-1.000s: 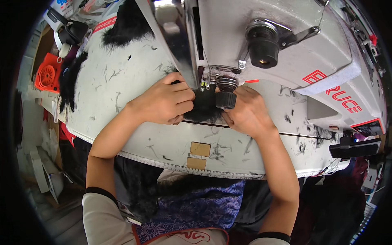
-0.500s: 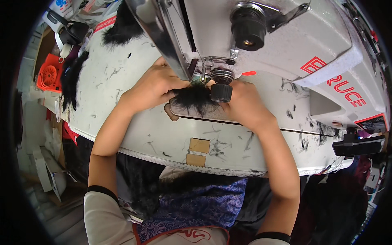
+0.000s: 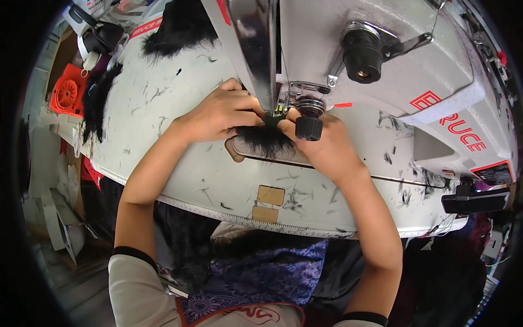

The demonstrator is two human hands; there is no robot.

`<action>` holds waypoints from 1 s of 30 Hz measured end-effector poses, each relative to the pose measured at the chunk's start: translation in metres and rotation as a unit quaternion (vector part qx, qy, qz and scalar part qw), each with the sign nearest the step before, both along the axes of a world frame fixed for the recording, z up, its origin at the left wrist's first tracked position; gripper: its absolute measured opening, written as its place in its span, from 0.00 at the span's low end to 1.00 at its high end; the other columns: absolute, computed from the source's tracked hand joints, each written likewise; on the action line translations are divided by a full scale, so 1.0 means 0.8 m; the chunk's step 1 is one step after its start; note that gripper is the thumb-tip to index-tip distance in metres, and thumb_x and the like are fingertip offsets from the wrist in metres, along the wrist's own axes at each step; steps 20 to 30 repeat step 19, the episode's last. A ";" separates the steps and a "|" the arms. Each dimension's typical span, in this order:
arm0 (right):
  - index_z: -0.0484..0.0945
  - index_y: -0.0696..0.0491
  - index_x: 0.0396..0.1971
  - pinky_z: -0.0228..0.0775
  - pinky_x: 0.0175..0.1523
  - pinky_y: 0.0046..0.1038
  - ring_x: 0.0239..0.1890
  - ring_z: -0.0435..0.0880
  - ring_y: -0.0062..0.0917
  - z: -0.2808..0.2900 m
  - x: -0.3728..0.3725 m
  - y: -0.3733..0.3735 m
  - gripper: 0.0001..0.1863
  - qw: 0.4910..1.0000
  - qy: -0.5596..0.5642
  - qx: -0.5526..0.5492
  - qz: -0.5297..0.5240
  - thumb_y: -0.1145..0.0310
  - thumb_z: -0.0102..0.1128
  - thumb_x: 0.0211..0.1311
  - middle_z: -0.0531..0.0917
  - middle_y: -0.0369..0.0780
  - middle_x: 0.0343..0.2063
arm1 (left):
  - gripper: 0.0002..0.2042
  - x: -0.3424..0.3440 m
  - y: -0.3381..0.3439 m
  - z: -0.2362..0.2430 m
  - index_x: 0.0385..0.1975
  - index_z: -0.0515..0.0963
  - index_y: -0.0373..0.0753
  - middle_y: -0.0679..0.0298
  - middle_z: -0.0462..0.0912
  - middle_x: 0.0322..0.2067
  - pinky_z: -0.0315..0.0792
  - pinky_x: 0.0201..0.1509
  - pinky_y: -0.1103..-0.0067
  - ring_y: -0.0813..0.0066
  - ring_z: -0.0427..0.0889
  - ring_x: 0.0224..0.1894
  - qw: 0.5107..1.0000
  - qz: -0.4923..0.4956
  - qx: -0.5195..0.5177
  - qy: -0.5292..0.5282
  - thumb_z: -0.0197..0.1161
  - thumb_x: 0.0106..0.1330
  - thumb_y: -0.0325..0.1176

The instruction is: Sewing black faux fur material using an industrial sewing machine.

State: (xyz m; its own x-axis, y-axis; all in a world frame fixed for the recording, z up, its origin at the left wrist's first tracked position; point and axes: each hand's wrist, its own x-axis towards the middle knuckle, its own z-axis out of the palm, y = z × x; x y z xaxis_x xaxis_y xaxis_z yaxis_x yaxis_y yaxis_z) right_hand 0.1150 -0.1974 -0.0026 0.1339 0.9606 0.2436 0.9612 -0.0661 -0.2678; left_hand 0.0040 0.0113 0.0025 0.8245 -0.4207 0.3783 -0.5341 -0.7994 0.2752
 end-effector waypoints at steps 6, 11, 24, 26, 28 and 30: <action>0.76 0.46 0.39 0.65 0.29 0.20 0.25 0.72 0.18 -0.004 -0.003 -0.009 0.21 0.972 -0.216 0.089 0.031 0.73 0.56 0.38 0.72 0.29 0.31 | 0.12 -0.010 -0.005 -0.014 0.30 0.76 0.40 0.70 0.75 0.29 0.62 0.34 0.79 0.78 0.68 0.26 0.980 -0.027 0.106 -0.164 0.57 0.43 0.29; 0.76 0.45 0.39 0.65 0.28 0.20 0.25 0.72 0.17 -0.007 0.002 -0.010 0.21 0.966 -0.227 0.117 0.042 0.73 0.56 0.38 0.72 0.28 0.31 | 0.12 -0.015 -0.007 -0.012 0.30 0.76 0.38 0.70 0.74 0.27 0.64 0.38 0.79 0.78 0.69 0.27 0.977 -0.013 0.142 -0.162 0.58 0.43 0.28; 0.76 0.45 0.39 0.67 0.29 0.22 0.24 0.73 0.19 -0.006 0.002 -0.011 0.22 0.982 -0.167 0.077 0.039 0.72 0.58 0.36 0.73 0.30 0.31 | 0.11 -0.017 -0.011 -0.015 0.30 0.75 0.37 0.66 0.73 0.28 0.65 0.51 0.71 0.74 0.72 0.32 0.986 -0.009 0.119 -0.117 0.56 0.45 0.27; 0.76 0.45 0.39 0.67 0.29 0.22 0.24 0.73 0.19 -0.006 0.002 -0.011 0.22 0.982 -0.167 0.077 0.039 0.72 0.58 0.36 0.73 0.30 0.31 | 0.11 -0.017 -0.011 -0.015 0.30 0.75 0.37 0.66 0.73 0.28 0.65 0.51 0.71 0.74 0.72 0.32 0.986 -0.009 0.119 -0.117 0.56 0.45 0.27; 0.76 0.45 0.39 0.67 0.29 0.22 0.24 0.73 0.19 -0.006 0.002 -0.011 0.22 0.982 -0.167 0.077 0.039 0.72 0.58 0.36 0.73 0.30 0.31 | 0.11 -0.017 -0.011 -0.015 0.30 0.75 0.37 0.66 0.73 0.28 0.65 0.51 0.71 0.74 0.72 0.32 0.986 -0.009 0.119 -0.117 0.56 0.45 0.27; 0.76 0.45 0.39 0.67 0.29 0.22 0.24 0.73 0.19 -0.006 0.002 -0.011 0.22 0.982 -0.167 0.077 0.039 0.72 0.58 0.36 0.73 0.30 0.31 | 0.11 -0.017 -0.011 -0.015 0.30 0.75 0.37 0.66 0.73 0.28 0.65 0.51 0.71 0.74 0.72 0.32 0.986 -0.009 0.119 -0.117 0.56 0.45 0.27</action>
